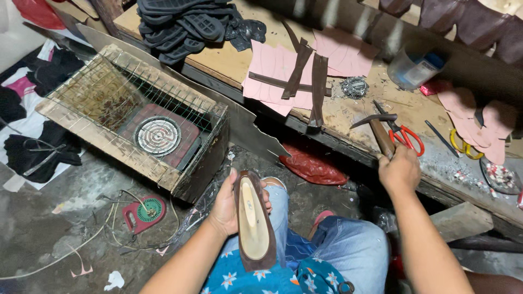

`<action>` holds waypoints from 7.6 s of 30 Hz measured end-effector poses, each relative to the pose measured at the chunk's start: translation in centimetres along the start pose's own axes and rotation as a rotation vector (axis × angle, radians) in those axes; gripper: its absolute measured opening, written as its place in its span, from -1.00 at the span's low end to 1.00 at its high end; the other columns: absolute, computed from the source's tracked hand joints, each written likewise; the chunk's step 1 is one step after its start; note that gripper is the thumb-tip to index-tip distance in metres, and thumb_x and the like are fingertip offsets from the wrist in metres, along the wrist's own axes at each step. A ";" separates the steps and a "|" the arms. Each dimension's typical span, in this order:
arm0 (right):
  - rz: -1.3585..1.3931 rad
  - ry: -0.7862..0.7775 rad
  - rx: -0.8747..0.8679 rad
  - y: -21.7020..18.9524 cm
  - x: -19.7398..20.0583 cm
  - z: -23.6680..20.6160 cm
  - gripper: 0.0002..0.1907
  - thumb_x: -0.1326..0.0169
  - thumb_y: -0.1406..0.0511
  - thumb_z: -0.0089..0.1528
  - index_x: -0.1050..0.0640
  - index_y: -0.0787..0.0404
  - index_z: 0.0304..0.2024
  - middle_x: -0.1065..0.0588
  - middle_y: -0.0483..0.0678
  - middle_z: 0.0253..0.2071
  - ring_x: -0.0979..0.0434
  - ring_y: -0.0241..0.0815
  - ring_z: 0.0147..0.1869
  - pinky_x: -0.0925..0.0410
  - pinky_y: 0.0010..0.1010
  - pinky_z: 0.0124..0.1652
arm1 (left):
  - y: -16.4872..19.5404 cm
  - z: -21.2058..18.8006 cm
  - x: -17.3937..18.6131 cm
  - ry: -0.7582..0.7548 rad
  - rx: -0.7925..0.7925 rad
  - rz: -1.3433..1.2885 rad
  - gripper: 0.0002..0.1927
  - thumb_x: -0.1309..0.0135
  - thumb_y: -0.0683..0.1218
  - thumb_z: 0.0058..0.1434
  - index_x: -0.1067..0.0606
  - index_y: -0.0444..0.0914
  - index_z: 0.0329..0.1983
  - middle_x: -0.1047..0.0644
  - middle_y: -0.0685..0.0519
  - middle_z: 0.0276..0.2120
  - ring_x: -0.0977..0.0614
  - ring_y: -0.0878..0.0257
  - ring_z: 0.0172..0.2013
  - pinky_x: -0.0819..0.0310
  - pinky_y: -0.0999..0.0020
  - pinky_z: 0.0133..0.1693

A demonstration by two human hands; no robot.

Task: The person uses pliers and a hammer to attach and secure a brown leather upper onto a shoe sole. They repeatedly pull the leather with pliers and tap it with a hammer to fit it around the sole edge.

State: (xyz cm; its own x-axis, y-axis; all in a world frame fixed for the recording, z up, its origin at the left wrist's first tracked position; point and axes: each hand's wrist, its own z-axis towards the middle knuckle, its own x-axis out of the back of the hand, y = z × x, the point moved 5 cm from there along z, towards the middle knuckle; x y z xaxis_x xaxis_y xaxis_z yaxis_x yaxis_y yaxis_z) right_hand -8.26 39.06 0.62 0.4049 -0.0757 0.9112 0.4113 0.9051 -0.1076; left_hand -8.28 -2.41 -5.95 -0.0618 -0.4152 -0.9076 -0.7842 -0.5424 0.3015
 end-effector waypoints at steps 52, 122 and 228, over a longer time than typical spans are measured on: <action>1.327 -0.266 0.495 -20.8 13.4 -15.6 -0.46 0.19 0.02 0.48 -0.50 0.36 0.13 -0.46 0.18 0.22 -0.41 0.06 0.41 -0.18 -0.16 0.41 | -5.0 -3.7 -7.2 0.375 0.037 -0.044 -0.47 0.22 0.20 0.34 -0.44 -0.13 0.24 -0.58 0.01 0.12 -0.62 0.11 0.06 -0.50 0.12 0.06; 1.705 -0.859 0.123 -27.6 2.1 -9.3 -0.39 0.30 -0.02 0.46 -0.42 0.25 -0.49 -0.39 -0.07 -0.49 -0.34 -0.23 -0.38 -0.27 -0.40 -0.32 | 1.3 -8.8 -12.1 0.044 -0.926 1.364 -0.08 -0.33 0.12 0.15 -0.15 -0.34 0.41 -0.22 -0.29 0.44 -0.29 -0.14 0.44 -0.15 0.09 0.38; 1.101 -0.221 0.163 -15.7 2.6 -18.8 -0.54 0.15 0.14 0.42 -0.44 0.33 0.20 -0.50 0.11 0.19 -0.45 0.02 0.33 -0.23 -0.21 0.28 | -3.3 -1.6 -4.3 0.324 0.066 0.007 -0.42 0.17 0.36 0.33 -0.52 -0.11 0.10 -0.61 0.00 -0.20 -0.63 0.09 -0.26 -0.57 0.14 -0.19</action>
State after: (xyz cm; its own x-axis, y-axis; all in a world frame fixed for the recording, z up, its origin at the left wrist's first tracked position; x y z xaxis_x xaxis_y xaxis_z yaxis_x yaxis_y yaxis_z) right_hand 1.64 16.76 -2.79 0.3212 0.8562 0.4048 -0.1975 0.4786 -0.8555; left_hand -4.43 0.06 -2.55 0.1241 -0.6355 -0.7620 -0.8232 -0.4947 0.2786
